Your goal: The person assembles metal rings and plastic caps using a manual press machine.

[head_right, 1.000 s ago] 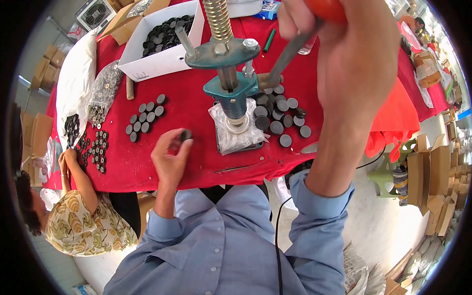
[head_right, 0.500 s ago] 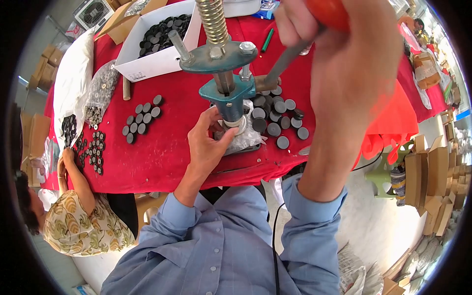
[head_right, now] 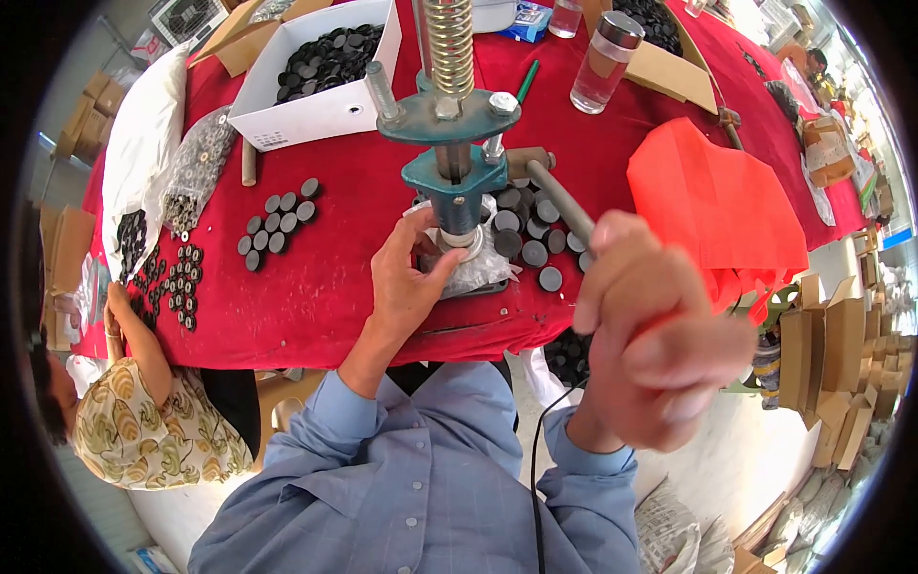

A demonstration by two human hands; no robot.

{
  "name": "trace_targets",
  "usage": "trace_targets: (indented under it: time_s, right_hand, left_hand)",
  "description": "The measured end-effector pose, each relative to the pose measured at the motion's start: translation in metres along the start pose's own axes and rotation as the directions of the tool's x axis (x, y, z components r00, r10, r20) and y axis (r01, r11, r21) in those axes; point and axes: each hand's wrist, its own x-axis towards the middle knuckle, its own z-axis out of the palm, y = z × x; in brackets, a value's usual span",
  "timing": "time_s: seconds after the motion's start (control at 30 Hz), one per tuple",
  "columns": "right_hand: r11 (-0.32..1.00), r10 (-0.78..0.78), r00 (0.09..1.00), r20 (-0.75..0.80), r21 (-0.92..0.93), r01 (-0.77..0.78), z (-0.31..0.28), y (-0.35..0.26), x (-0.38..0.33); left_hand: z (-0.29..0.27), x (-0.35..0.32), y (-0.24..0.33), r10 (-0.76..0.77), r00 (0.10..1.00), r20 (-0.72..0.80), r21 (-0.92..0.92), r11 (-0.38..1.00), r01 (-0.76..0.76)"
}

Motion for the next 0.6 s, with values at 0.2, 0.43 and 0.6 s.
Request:
trace_targets:
  time_s: [0.2,0.43,0.6]
  right_hand:
    - [0.975,-0.006,0.988,-0.154,-0.218,-0.028,0.013,-0.005,-0.065]
    - [0.978,0.016,0.983,-0.185,-0.203,-0.055,0.013,-0.008,-0.067]
    - [0.989,-0.007,0.981,-0.194,-0.144,-0.021,0.011,-0.006,-0.071]
  left_hand:
    - [-0.005,0.0,0.007,0.022,0.999,0.04,0.048,0.999,-0.024]
    - [-0.027,0.009,0.053,0.393,0.909,-0.136,0.095,0.919,-0.383]
    - [-0.044,0.036,0.098,0.605,0.791,-0.094,0.097,0.796,-0.598]
